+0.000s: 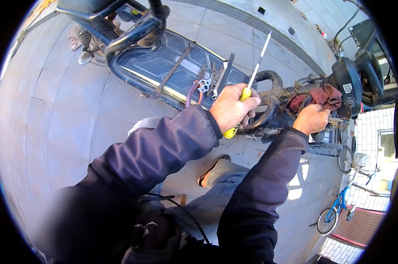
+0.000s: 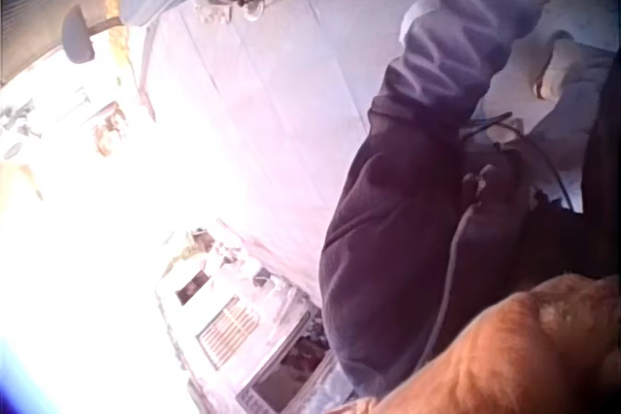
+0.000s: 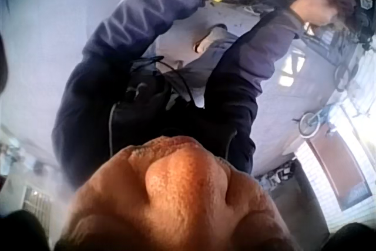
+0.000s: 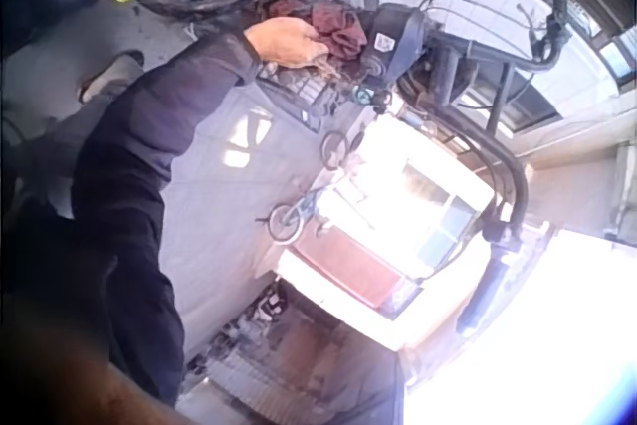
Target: The person uses a wrench to tighten the axle nut on the front wheel of a scooter. After standing up, they use a rag to wipe the handlebars and the area around the headlight.
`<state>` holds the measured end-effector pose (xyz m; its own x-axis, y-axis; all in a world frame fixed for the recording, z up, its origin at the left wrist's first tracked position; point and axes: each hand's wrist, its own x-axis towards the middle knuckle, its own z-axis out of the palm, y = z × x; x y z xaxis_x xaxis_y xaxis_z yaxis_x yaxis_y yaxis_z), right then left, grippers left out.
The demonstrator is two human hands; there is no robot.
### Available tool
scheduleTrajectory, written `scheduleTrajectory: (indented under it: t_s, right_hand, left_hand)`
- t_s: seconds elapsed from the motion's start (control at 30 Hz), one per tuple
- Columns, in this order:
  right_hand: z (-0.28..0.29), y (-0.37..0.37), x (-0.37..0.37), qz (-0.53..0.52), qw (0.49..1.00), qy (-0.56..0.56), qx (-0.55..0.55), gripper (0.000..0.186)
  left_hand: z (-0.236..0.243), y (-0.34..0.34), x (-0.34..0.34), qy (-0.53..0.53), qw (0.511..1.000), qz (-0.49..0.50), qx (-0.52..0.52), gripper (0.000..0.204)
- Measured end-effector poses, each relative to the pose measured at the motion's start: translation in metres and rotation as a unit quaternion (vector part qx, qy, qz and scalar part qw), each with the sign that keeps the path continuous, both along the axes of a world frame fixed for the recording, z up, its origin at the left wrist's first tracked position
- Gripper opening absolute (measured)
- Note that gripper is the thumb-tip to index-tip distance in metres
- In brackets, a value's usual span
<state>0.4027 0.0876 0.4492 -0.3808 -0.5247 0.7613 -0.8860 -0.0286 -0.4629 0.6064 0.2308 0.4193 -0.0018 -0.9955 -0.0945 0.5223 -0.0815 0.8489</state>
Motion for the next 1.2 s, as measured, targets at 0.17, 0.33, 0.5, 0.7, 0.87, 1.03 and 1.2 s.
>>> scheduleTrajectory:
  t_s: [0.17, 0.33, 0.5, 0.7, 0.87, 1.03, 1.2]
  right_hand:
    - [-0.02, 0.004, -0.018, 0.004, 0.996, 0.054, 0.065, 0.024]
    - [-0.033, 0.005, -0.031, 0.031, 0.983, 0.091, 0.156, 0.025]
    - [-0.027, 0.04, -0.034, 0.109, 0.956, 0.076, 0.262, 0.021]
    - [-0.063, 0.046, -0.042, 0.285, 0.928, -0.141, 0.194, 0.03]
    - [-0.057, 0.043, -0.057, 0.206, 0.949, -0.228, 0.072, 0.029]
    - [-0.067, 0.024, -0.033, 0.062, 0.981, -0.181, 0.043, 0.039]
    - [-0.088, -0.007, -0.042, 0.113, 0.908, -0.403, -0.014, 0.034]
  left_hand:
    - [0.0, 0.003, 0.001, -0.022, 1.0, 0.007, 0.004, 0.012]
    - [-0.001, 0.006, -0.003, -0.024, 0.999, -0.012, 0.027, 0.012]
    - [-0.008, 0.001, -0.015, -0.014, 1.0, 0.004, 0.027, 0.013]
    - [-0.004, -0.004, -0.012, -0.009, 0.999, 0.049, -0.005, 0.013]
    - [-0.005, -0.005, -0.004, -0.019, 0.997, 0.072, 0.008, 0.013]
    - [-0.008, -0.004, 0.0, -0.023, 0.998, 0.062, 0.005, 0.014]
    - [-0.004, -0.002, 0.002, -0.039, 0.997, 0.058, 0.019, 0.015]
